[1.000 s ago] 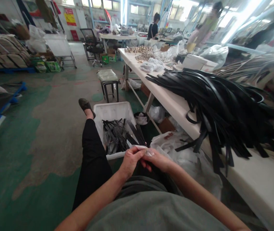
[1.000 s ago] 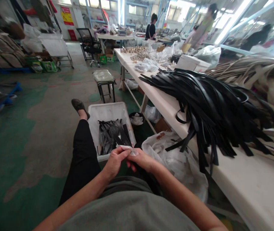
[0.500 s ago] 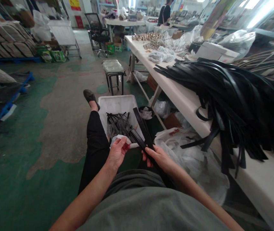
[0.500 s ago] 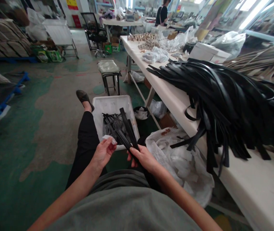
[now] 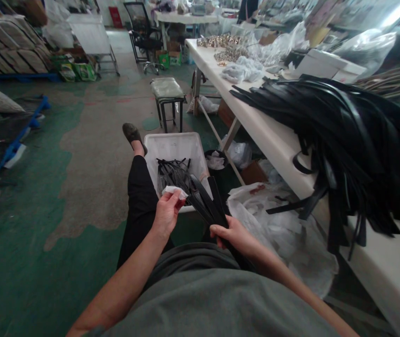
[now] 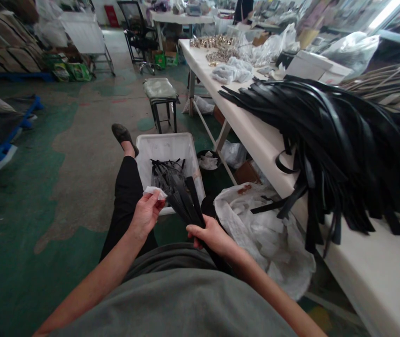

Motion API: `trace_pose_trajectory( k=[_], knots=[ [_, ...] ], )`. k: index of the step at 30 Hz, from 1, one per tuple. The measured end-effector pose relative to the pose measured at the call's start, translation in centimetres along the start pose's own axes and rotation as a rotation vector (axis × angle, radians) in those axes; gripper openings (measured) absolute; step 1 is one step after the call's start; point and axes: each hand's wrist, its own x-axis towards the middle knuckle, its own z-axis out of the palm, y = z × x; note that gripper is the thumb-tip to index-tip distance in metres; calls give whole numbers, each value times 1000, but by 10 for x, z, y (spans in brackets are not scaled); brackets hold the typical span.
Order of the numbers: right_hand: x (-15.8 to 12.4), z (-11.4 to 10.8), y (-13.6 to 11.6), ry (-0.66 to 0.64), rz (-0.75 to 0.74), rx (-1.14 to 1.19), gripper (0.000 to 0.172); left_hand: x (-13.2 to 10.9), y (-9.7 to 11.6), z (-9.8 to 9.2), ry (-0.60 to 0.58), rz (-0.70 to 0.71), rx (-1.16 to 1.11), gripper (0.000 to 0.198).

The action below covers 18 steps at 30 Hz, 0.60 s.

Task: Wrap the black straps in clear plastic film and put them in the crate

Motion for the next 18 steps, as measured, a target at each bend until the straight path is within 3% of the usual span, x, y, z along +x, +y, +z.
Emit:
trace_pose_trajectory(
  k=[12, 18],
  knots=[
    [5, 2, 3, -106, 40, 195, 29, 2, -4, 4, -12, 33, 58, 34],
    [7, -5, 1, -145, 30, 301, 30, 5, -3, 0, 0, 29, 35, 22]
  ],
)
